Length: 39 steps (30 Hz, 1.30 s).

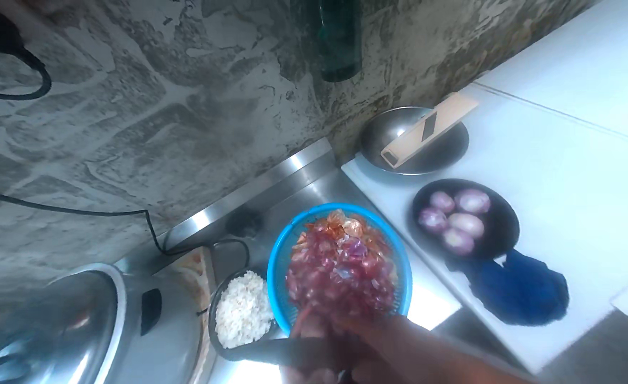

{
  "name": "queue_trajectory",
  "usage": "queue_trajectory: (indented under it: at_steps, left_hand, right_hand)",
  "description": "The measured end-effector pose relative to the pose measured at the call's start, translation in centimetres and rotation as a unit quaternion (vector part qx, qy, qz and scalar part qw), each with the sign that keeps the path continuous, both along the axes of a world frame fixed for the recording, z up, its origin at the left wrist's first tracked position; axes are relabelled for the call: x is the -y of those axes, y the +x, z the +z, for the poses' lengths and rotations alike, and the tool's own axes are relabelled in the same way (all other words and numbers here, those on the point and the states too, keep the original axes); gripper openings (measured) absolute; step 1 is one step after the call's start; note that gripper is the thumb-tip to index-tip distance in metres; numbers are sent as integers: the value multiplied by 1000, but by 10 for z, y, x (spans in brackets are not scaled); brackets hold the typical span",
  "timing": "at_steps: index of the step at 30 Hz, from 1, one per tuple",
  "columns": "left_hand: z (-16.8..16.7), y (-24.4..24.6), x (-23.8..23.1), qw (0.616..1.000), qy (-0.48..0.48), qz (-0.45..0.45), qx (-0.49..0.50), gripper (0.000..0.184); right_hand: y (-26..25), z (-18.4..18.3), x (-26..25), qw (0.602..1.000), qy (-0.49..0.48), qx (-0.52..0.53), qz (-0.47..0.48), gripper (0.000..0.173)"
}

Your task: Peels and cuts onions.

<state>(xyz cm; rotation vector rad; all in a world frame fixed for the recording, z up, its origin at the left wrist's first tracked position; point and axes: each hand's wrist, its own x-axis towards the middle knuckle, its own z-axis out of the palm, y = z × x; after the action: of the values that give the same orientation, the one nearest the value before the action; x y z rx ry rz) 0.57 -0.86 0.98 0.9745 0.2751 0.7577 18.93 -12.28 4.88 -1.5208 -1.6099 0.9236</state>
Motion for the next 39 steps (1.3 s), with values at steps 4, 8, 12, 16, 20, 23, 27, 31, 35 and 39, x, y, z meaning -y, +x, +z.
queue_trajectory:
  at_steps: [4, 8, 12, 16, 20, 23, 27, 31, 35, 39]
  left_hand:
    - [5, -8, 3, 991, 110, -15, -77, 65]
    - [5, -5, 1, 997, 68, 0, -37, 76]
    - [5, -5, 3, 1000, 4, -8, -6, 75]
    - [3, -2, 1, 1000, -8, -3, 8, 68]
    - [-2, 0, -1, 1000, -21, 19, 8, 78]
    - [0, -2, -1, 1000, -17, 11, 1, 74]
    - [-3, -4, -4, 1000, -10, -6, 14, 74]
    - [9, -2, 2, 994, 88, 14, -69, 65]
    - [8, 1, 4, 995, 80, 22, -57, 71]
    - [3, 0, -1, 998, 48, 26, -19, 66]
  right_hand:
    - [-2, -15, -3, 995, 54, -55, -62, 46]
    - [3, -14, -6, 969, 23, -215, -118, 44]
    - [5, -10, 0, 986, -10, -128, -108, 61]
    - [-3, -2, 5, 998, -9, -47, -28, 71]
    - [-4, 6, 5, 1000, -15, -17, 1, 66]
    - [-5, 7, 4, 1000, -22, -2, 3, 64]
    - [-7, 4, 2, 1000, -24, -16, 3, 63]
    - [-7, -6, -6, 998, -20, -63, -19, 55]
    - [-5, -9, -8, 995, -1, -100, -19, 51]
    - [-6, -1, -3, 997, -25, -73, -12, 59]
